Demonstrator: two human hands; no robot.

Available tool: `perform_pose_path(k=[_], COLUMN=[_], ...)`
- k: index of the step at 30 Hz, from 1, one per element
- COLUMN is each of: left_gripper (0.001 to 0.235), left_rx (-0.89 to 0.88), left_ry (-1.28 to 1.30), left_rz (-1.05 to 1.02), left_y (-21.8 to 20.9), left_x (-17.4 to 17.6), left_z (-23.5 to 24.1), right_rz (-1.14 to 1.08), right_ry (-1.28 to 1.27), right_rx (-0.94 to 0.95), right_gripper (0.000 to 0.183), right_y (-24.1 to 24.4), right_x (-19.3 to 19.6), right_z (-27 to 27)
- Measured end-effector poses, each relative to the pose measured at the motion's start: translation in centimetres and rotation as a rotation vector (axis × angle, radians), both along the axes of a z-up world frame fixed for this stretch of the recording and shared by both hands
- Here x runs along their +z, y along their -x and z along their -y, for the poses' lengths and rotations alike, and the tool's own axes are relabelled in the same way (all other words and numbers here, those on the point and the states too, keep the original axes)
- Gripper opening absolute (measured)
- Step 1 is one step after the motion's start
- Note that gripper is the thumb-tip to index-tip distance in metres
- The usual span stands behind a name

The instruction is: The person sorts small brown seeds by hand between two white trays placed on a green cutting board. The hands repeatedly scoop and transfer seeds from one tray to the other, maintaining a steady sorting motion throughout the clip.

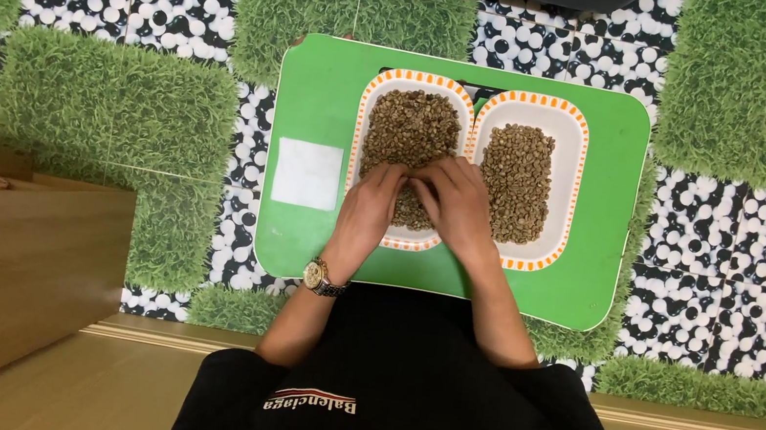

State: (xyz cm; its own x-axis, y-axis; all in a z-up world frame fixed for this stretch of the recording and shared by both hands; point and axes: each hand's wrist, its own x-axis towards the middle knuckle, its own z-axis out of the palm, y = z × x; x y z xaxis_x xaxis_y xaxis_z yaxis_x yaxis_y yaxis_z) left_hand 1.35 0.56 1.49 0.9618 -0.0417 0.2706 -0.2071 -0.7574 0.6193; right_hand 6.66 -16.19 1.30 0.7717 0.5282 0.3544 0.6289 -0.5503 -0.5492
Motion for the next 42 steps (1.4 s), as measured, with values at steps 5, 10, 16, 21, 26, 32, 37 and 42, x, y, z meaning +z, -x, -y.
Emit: perform_pose_path(k=[5,10,16,21,26,32,37,42], left_gripper=[0.013,0.012,0.016,0.016,0.019,0.021,0.019,0.018], left_rx=[-0.008,-0.003,-0.134,-0.254,-0.3,-0.385,-0.428,-0.306], left_ry=[0.025,0.026,0.02,0.037,0.037,0.09,0.222,-0.114], left_rz=[0.024,0.067,0.119,0.174,0.045,0.041,-0.017,0.085], left_y=[-0.3,-0.6,-1.4,-2.5,-3.6,-4.1,-4.0,-4.1], left_x=[-0.9,-1.5,-2.8,-1.2,1.6,0.7,0.4,-5.0], left_z=[0.2,0.8,2.9,6.4,7.9,9.2,8.5,5.3], right_rz=[-0.04,-0.038,-0.059,-0.016,-0.004,-0.014,-0.007,-0.088], right_ry=[-0.044,-0.071,-0.1,-0.114,-0.152,-0.156,-0.149,-0.117], right_rx=[-0.049,-0.117,-0.251,-0.334,-0.352,-0.382,-0.379,-0.379], right_gripper=[0.009,0.013,0.015,0.019,0.017,0.012,0.01,0.006], right_y=[0.0,-0.4,-0.2,0.3,0.5,0.8,0.7,0.7], right_x=[-1.6,-4.4,-4.8,-2.6,-2.2,-2.0,-3.2,-5.3], right_z=[2.2,6.2,10.1,10.8,11.6,11.9,12.2,11.3])
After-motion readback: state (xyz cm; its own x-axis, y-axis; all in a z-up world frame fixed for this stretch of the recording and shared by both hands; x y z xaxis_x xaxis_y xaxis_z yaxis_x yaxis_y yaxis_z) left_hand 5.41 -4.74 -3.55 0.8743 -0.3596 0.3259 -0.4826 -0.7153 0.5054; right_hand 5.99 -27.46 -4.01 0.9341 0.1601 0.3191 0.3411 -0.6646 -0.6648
